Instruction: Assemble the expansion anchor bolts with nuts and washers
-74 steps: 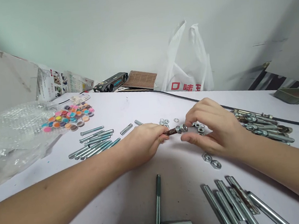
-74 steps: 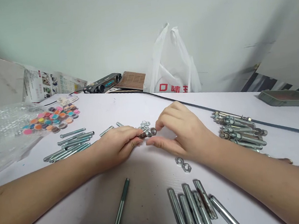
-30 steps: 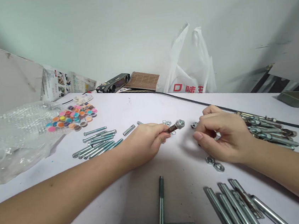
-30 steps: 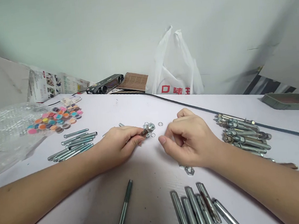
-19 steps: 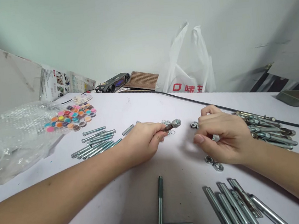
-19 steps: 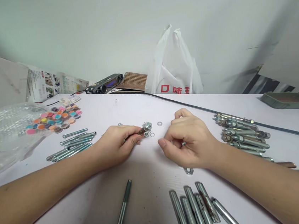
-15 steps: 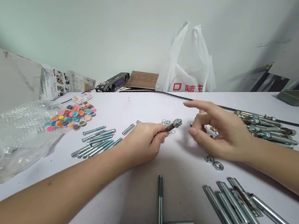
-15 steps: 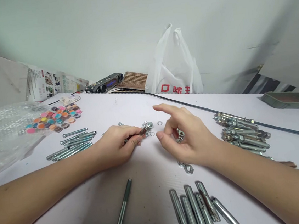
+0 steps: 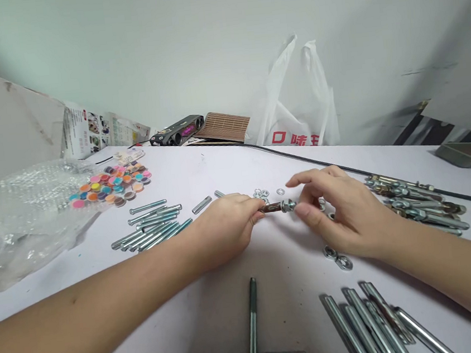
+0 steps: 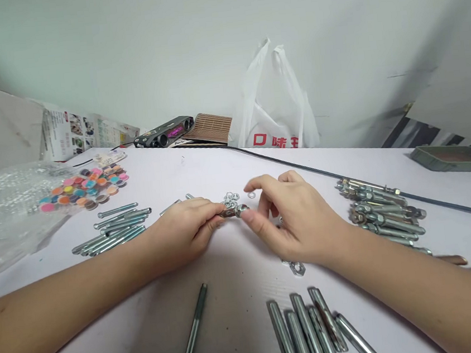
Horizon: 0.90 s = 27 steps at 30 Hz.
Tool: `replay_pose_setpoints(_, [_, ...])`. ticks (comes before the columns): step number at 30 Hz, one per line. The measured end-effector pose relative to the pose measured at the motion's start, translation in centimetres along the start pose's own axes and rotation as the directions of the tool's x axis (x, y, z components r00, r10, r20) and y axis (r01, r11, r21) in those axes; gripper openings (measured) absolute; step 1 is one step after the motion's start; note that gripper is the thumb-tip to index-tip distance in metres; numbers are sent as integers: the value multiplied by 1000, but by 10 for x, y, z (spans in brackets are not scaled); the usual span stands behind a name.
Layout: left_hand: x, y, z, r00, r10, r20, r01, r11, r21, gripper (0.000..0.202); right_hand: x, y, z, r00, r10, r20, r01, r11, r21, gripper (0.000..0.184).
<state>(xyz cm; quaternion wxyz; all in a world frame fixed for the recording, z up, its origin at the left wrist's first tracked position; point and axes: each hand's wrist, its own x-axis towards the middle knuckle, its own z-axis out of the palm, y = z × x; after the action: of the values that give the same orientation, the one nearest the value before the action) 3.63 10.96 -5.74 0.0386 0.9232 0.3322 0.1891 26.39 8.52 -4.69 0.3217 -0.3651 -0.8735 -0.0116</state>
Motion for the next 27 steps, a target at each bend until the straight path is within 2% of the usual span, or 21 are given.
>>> replay_pose_setpoints(1, [0,0,0,1000,1,-1,-1,1000,3,25,0,0,0,1000,-10,0,10,1000,7,19])
replay_pose_setpoints(3, [0,-1,0,1000,6,-10,-6,1000,6,26,-1,0,0,999,-19,36,19,1000,8,13])
replay_pose_setpoints(5, [1,-2,0,1000,9,-11,-9,1000,11,26,-1,0,0,996,46,72,-47,999,11,41])
replay_pose_setpoints(6, [1,-3,1,1000,10,-10,-9,1000,14,25,-1,-1,-1,993,92,71,-94,995,16,47])
replay_pose_setpoints(7, [1,-3,1,1000,12,-11,-12,1000,16,25,-1,-1,-1,991,126,53,-128,991,27,44])
replay_pose_setpoints(8, [1,-4,1,1000,15,-11,-15,1000,19,25,-1,-2,-1,989,142,30,-143,989,36,33])
replay_pose_setpoints(9, [1,-4,1,1000,19,-10,-18,1000,23,25,-1,-3,-1,991,133,11,-133,990,41,19])
replay_pose_setpoints(10, [1,-4,1,1000,25,-12,-24,999,28,25,0,-3,0,995,104,3,-104,994,40,14])
replay_pose_setpoints(12, [0,-4,2,999,37,-15,-37,999,36,25,0,-5,1,999,44,16,-44,999,18,19])
replay_pose_setpoints(14, [0,-3,3,998,57,-25,-56,998,40,25,1,-7,2,998,53,25,-52,998,-29,6])
replay_pose_setpoints(18, [-1,0,4,986,150,-70,-146,987,63,23,2,-14,2,977,213,32,-209,973,-96,39])
replay_pose_setpoints(22, [-1,4,4,982,123,-144,-116,992,55,22,5,-24,-1,963,245,116,-236,968,-92,39])
replay_pose_setpoints(25, [-1,8,3,982,84,-168,-86,996,-8,24,13,-26,-13,924,325,199,-302,943,-137,40])
replay_pose_setpoints(27, [-2,12,0,989,-4,-150,-9,997,-82,29,20,-18,-33,850,424,313,-399,906,-142,48])
